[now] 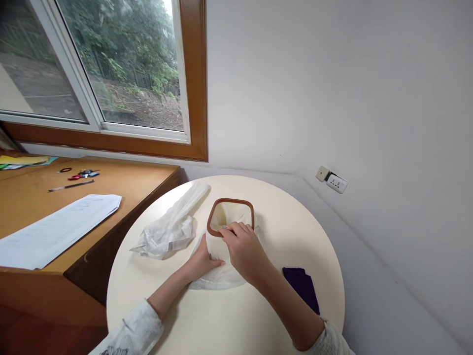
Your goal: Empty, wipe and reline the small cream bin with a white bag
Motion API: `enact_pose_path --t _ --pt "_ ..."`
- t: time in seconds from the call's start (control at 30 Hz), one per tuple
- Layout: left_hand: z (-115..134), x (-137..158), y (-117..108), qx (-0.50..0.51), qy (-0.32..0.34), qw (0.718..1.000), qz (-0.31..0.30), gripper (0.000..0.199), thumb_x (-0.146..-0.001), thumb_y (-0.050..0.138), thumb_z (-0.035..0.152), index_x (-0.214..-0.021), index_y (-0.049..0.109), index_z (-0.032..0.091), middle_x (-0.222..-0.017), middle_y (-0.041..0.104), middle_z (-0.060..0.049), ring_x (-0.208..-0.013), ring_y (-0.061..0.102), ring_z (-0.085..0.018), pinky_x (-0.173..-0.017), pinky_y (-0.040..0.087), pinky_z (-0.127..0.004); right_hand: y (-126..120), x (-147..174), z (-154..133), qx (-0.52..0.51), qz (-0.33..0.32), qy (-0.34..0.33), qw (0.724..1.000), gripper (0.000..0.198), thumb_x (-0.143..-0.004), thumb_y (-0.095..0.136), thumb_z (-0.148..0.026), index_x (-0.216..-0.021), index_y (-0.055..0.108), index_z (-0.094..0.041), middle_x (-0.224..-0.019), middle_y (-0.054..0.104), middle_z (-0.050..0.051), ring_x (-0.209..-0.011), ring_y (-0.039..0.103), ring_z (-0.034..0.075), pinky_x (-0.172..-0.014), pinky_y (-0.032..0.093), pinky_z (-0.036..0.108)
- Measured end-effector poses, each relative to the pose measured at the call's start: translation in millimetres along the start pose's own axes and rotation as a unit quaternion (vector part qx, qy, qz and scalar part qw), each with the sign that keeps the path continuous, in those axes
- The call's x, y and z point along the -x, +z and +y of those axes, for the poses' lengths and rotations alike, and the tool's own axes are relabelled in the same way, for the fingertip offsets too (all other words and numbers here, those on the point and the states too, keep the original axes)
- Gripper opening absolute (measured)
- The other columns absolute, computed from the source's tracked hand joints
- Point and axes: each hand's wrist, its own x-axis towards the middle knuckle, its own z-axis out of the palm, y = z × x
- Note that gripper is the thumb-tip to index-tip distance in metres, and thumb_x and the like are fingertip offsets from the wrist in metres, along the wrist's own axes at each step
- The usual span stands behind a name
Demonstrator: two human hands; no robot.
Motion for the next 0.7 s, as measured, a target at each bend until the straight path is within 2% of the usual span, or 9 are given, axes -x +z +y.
enact_pose_path --t 0.37,0.5,0.57,0.7 --pt "0 -1 0 -0.005 0.002 1.0 0.003 0.089 -0.056 0.074 0.024 -0.134 0.032 0.022 -0.13 0.038 -0.011 -0.126 0.031 -0.034 -0.105 0.027 -0.05 0 1 -2 -0.007 0.014 0.002 1.0 0.027 -0.086 0.038 -0.005 -0.101 0.059 -0.015 -0.085 0.063 0.006 -0.079 0.055 0.016 -0.073 0.04 0.032" --pt "-4 -1 1 -0.007 0.002 1.0 0.005 0.092 -0.056 0.075 0.026 -0.135 0.028 0.022 -0.13 0.037 -0.012 -0.126 0.03 -0.034 -0.107 0.025 -0.049 -8 -1 -3 0.015 0.066 0.022 0.997 0.025 -0.085 0.041 -0.005 -0.096 0.061 -0.016 -0.089 0.06 0.007 -0.083 0.052 0.016 -0.079 0.035 0.034" --pt "-5 -1 1 -0.012 -0.003 1.0 -0.003 0.094 -0.056 0.076 0.028 -0.136 0.026 0.022 -0.131 0.035 -0.012 -0.127 0.028 -0.034 -0.107 0.024 -0.048 -14 -1 -2 0.042 0.086 0.044 0.994 0.023 -0.085 0.043 -0.007 -0.093 0.062 -0.018 -0.085 0.057 0.006 -0.079 0.049 0.016 -0.076 0.033 0.033" --pt "-3 -1 0 -0.017 -0.013 1.0 -0.01 0.096 -0.056 0.076 0.029 -0.137 0.024 0.022 -0.132 0.033 -0.012 -0.128 0.026 -0.033 -0.109 0.023 -0.047 -25 2 5 0.068 0.026 0.035 0.997 0.026 -0.087 0.039 -0.008 -0.091 0.063 -0.019 -0.066 0.049 0.001 -0.063 0.042 0.013 -0.066 0.029 0.029"
